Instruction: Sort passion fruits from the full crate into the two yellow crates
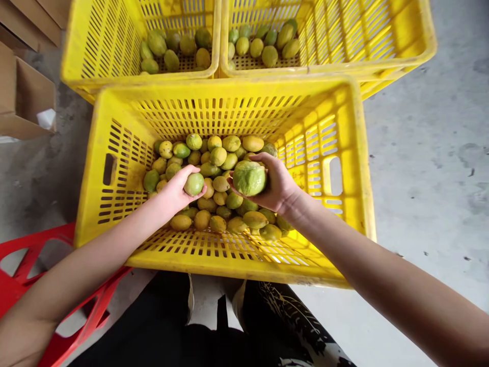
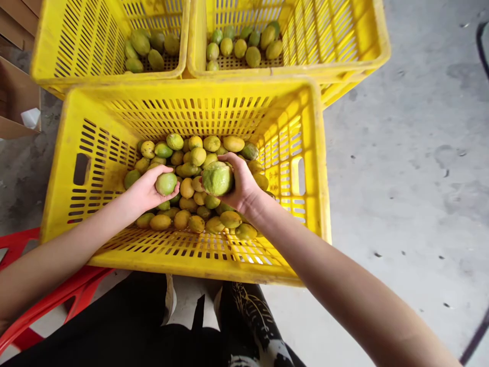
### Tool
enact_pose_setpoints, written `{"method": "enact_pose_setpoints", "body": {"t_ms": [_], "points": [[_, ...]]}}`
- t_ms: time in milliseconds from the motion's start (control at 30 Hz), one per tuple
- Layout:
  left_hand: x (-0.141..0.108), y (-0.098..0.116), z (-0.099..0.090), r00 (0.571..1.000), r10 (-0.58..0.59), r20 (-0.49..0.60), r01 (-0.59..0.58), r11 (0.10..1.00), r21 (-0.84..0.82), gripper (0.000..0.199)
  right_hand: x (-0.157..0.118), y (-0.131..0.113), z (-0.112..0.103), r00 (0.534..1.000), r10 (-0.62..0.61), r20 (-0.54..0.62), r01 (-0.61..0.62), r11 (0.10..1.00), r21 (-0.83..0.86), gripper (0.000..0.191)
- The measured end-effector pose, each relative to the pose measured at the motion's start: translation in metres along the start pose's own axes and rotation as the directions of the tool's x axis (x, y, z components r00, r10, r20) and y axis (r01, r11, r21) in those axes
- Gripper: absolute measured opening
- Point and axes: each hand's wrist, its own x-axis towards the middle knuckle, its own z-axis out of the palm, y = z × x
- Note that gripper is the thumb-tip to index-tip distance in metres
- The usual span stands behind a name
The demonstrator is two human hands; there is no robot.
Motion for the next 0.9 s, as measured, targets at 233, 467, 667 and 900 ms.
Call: {"method": "enact_pose_setpoints", "body": {"t_ms": [233, 467, 667, 900], "points": [[0.003, -0.002, -0.002, 1.0, -0.004, 0.014, 0.004, 0.999, 0.043, 0.017, 0.003, 0.002, -0.002, 0.996, -0.044, 0.077, 0.038, 0.997, 0.068, 0.023], [0.004, -0.001, -0.001, 0.996, -0.079, 0.035, 0.077, 0.996, 0.045, 0.012, 0.001, -0.001, 0.004, 0.997, -0.06, -0.038, 0.066, 0.984, 0.167, 0.02], [0.002, -0.001, -0.001, 0.997, -0.071, 0.02, 0.069, 0.993, 0.095, 0.006, -0.006, -0.005, 0.013, 0.987, -0.024, -0.16, 0.057, 0.977, 0.203, 0.015], [0.004, 0.001, -0.003, 0.985, -0.15, 0.081, 0.151, 0.989, 0.002, 0.005, -0.002, -0.002, 0.005, 0.994, -0.047, -0.098, 0.051, 0.998, 0.043, 0.017]]}}
